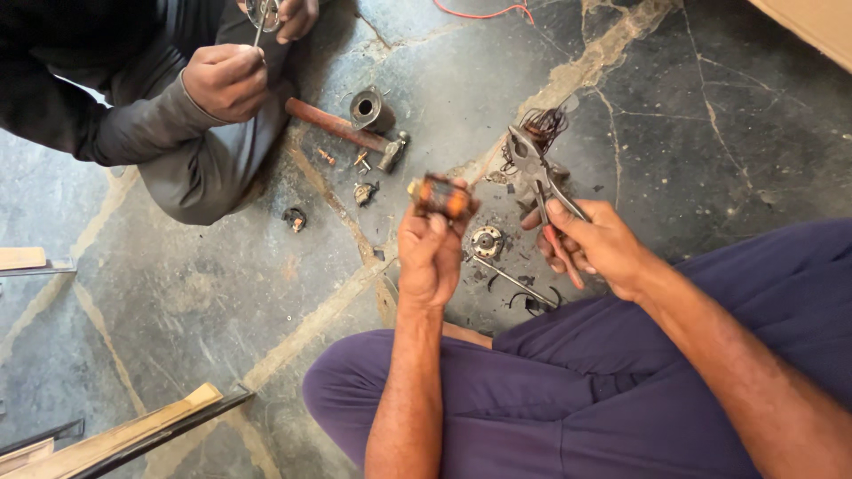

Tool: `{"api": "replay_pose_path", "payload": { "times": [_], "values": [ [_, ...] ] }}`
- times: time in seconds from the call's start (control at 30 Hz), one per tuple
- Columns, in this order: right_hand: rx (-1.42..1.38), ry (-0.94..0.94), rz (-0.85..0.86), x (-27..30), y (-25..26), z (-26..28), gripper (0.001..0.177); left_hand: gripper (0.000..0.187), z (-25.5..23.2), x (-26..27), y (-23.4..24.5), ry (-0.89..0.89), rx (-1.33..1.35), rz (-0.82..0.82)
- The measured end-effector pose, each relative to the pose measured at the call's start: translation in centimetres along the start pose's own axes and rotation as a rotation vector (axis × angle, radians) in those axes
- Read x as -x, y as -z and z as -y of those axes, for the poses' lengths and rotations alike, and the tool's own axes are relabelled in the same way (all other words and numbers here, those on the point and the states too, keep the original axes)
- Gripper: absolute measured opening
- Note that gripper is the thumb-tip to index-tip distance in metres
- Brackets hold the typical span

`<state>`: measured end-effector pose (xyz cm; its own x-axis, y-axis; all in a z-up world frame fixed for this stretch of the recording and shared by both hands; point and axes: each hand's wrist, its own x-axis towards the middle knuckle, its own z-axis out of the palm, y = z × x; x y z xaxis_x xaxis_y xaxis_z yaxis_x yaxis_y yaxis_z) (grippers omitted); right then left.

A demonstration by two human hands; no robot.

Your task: The person sits on the floor and uses pliers to strip and manipulate copper wires on a cylindrical electrical component. A second person works nearby with a hammer on a separate metal part.

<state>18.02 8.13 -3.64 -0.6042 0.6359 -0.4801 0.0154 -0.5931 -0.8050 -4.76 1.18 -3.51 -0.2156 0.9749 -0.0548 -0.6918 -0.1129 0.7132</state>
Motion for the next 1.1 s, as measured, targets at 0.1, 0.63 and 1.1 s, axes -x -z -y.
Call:
{"api": "replay_pose_path", "payload": {
  "times": [0.1, 0.63, 1.1],
  "values": [
    [0.038, -0.022, -0.049, 0.0, 0.2, -0.3, 0.047, 0.051, -0.1, 0.4, -0.8, 0.035, 0.072, 0.103],
    [1.161, -0.111, 0.096, 0.4, 7.0, 0.5, 0.041, 0.057, 0.0, -0.2, 1.5, -0.032, -0.123, -0.208],
    [1.280, 0.779, -0.115, 1.9, 2.5, 2.2, 0.111, 0.060, -0.1, 2.4, -1.5, 0.074, -0.147, -0.022]
  ]
}}
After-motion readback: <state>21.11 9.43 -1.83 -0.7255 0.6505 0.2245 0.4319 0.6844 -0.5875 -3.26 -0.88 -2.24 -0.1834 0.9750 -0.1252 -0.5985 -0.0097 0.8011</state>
